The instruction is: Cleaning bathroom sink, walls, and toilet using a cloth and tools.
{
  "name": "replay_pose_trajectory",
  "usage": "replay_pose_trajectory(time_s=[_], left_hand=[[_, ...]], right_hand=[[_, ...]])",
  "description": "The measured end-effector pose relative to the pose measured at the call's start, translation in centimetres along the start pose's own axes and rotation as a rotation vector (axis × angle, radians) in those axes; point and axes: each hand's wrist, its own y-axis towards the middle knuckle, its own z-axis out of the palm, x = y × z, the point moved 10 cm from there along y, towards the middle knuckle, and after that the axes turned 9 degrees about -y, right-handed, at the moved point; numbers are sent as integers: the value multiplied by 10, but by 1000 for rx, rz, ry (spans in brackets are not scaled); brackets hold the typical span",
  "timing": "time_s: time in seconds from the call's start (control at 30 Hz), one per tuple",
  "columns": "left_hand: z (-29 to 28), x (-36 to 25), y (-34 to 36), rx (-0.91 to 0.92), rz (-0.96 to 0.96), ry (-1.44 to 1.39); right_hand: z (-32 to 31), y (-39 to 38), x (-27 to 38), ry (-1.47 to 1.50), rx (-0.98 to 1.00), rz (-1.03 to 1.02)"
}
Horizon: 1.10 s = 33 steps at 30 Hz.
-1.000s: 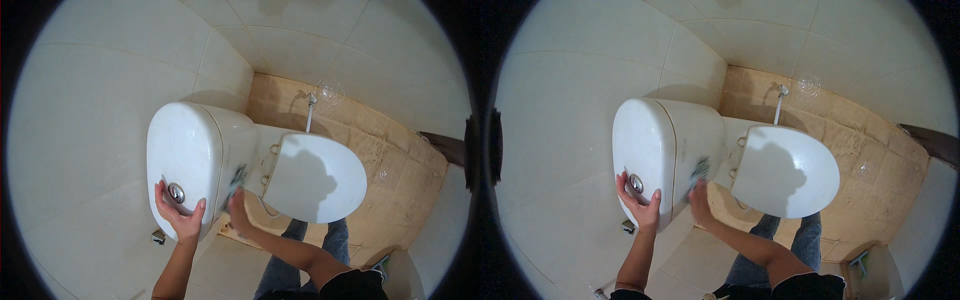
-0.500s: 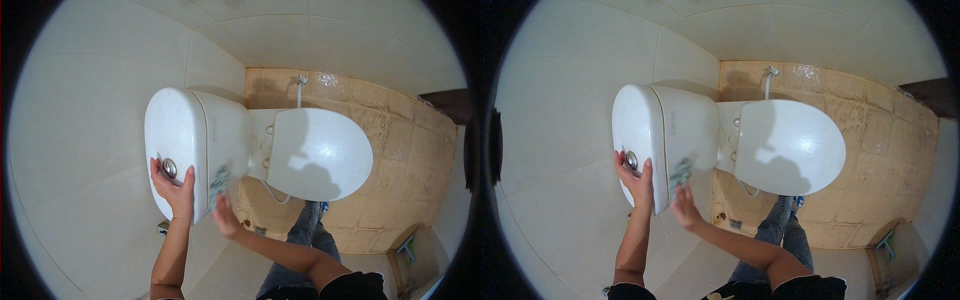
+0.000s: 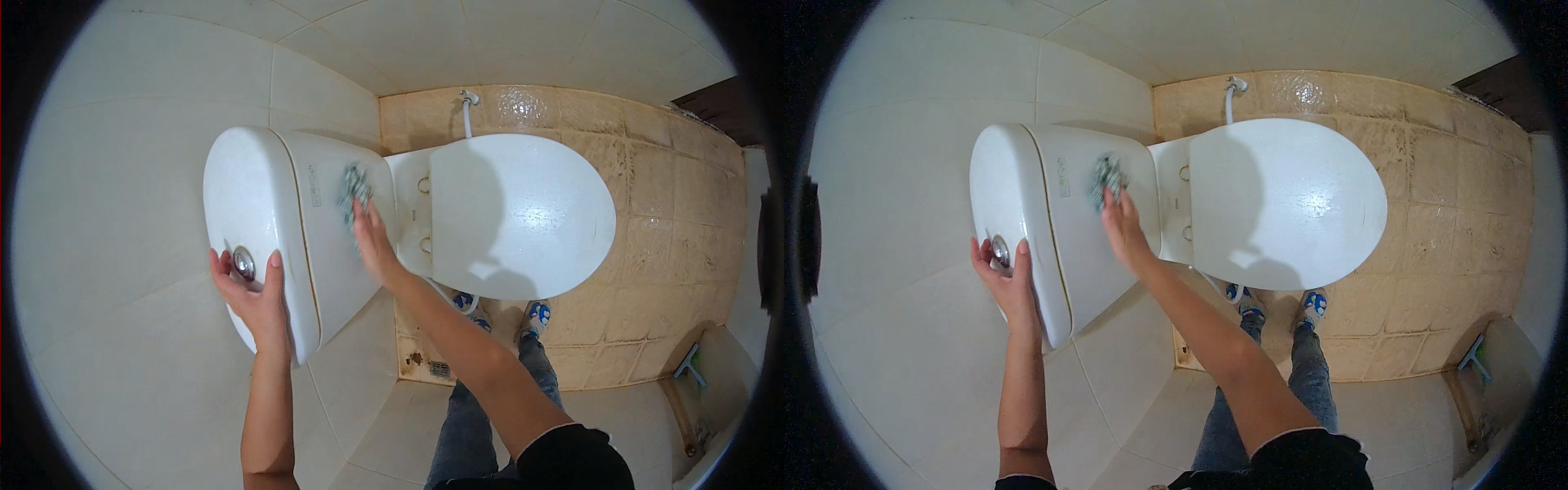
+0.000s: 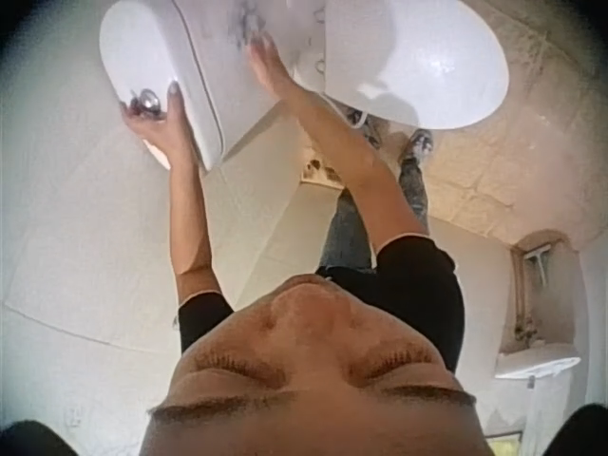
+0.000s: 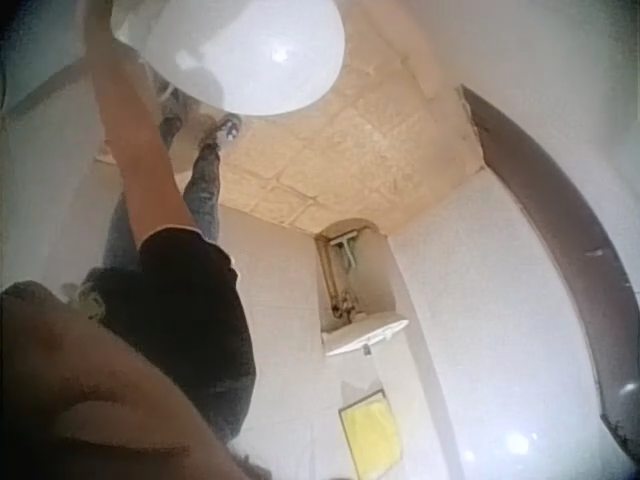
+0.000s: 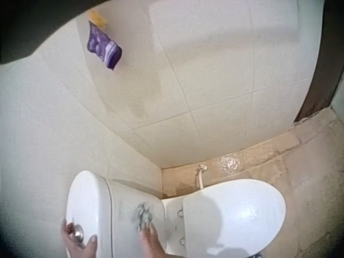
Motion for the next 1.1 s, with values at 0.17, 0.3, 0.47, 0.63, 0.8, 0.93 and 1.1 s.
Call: replay_pose_trajectory(time_s=[0.17, 0.3, 0.47, 0.63, 0.8, 0.93, 1.1], left_hand=[[3, 8, -3, 46, -55, -66], [5, 7, -3, 67, -69, -138], [6, 4, -2, 90, -46, -155], [5, 7, -4, 91, -51, -186], [6, 3, -3, 115, -31, -228], [5, 3, -1, 128, 2, -201], [2, 5, 0, 129, 48, -172]], right_hand=[[-25, 38, -116, 11, -245, 268], [8, -51, -191, 210, -320, 757], [5, -18, -77, -15, -269, 272], [-24, 80, -27, 369, -7, 24], [-26, 5, -159, 381, -136, 506], [15, -110, -210, 659, -348, 768], [72, -190, -69, 121, -369, 350]])
